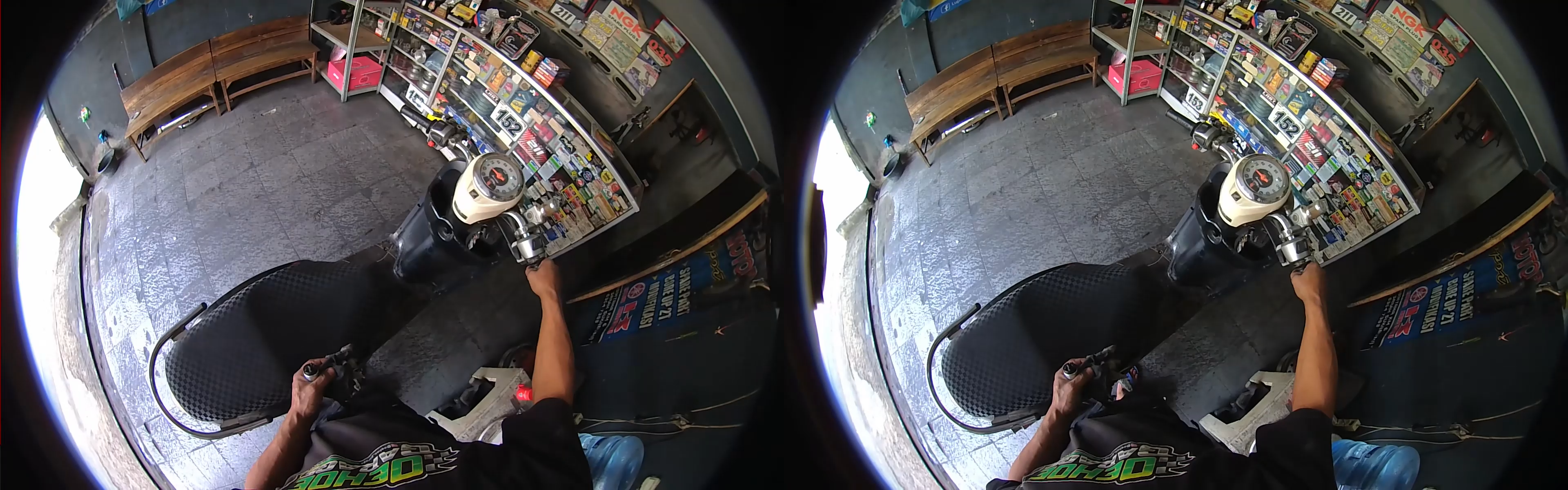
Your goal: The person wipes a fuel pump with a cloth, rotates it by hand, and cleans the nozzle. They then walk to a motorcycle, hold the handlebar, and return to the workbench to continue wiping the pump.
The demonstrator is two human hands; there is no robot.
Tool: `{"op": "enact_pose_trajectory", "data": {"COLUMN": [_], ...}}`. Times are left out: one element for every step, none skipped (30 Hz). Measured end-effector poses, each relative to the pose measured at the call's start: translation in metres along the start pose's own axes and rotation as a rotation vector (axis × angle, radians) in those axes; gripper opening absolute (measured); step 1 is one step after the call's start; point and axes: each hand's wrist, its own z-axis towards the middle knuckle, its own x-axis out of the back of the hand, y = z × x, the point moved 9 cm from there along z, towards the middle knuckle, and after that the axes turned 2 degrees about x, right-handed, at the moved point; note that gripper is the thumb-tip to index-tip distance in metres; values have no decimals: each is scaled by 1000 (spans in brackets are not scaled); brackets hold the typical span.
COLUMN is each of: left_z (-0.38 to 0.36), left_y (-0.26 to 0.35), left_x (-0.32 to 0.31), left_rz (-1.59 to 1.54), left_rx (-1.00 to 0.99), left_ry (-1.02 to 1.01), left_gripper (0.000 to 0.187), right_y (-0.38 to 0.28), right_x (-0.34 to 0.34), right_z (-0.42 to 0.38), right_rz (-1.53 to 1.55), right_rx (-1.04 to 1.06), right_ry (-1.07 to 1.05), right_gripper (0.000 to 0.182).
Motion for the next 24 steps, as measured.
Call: {"op": "enact_pose_trajectory", "data": {"left_z": [-1,-2,-2,-2,-1,0,-1,-1,-1,-1,-1,-1,-1,-2,-2,-2,-2,-2,-1,1,1,1,0,1], "left_y": [0,1,0,-1,-4,-5,-4,-2,0,-1,-2,-3,-2,-1,0,-1,-2,-3,-5,-9,-11,-12,-12,-11], "left_x": [0,1,0,1,2,3,2,1,-1,0,0,-1,-1,-2,-2,-2,-2,-3,-3,-1,1,1,1,1], "left_rz": [-1,1,2,2,0,-2,-2,2,5,5,-3,-11,-10,-2,5,6,-10,-26,-25,-9,8,10,15,20], "left_rx": [1,4,7,7,12,16,17,13,10,10,8,5,5,1,-4,-4,-3,-2,-2,-2,-2,-2,0,3], "left_ry": [2,2,3,3,2,2,2,0,-2,-2,-5,-8,-8,-6,-3,-2,-9,-16,-16,-3,11,12,16,20], "left_gripper": [30,30,30,30,30,31,31,31,31,31,31,31,31,31,31,31,30,30,30,30,29,29,29,29], "right_y": [-1,-1,0,0,1,1,0,-1,-1,-1,1,2,-2,-5,-6,-5,-4,-1,11,21,24,24,24,19], "right_x": [0,0,1,0,-1,-1,0,1,1,1,0,0,2,4,5,4,3,1,-6,-18,-26,-22,-28,-37], "right_z": [0,-1,-1,-1,-1,0,0,-1,-2,-2,-3,-3,-5,-8,-10,-9,-8,-6,1,13,19,19,16,8], "right_rz": [0,-4,-8,-8,-7,-6,-7,-11,-17,-17,-25,-33,-32,-65,-98,-97,-86,-76,-75,8,92,94,297,499], "right_rx": [1,-10,-20,-20,-18,-17,-16,-25,-32,-33,-46,-59,-60,-79,-99,-98,-90,-82,-82,-6,70,70,-17,-104], "right_ry": [-1,-5,-8,-8,-11,-13,-13,-23,-32,-31,-29,-27,-27,-39,-51,-52,-56,-60,-61,-75,-90,-91,-273,-455], "right_gripper": [29,28,28,28,27,27,27,27,27,27,28,28,28,29,30,30,31,31,31,27,23,23,19,17]}}
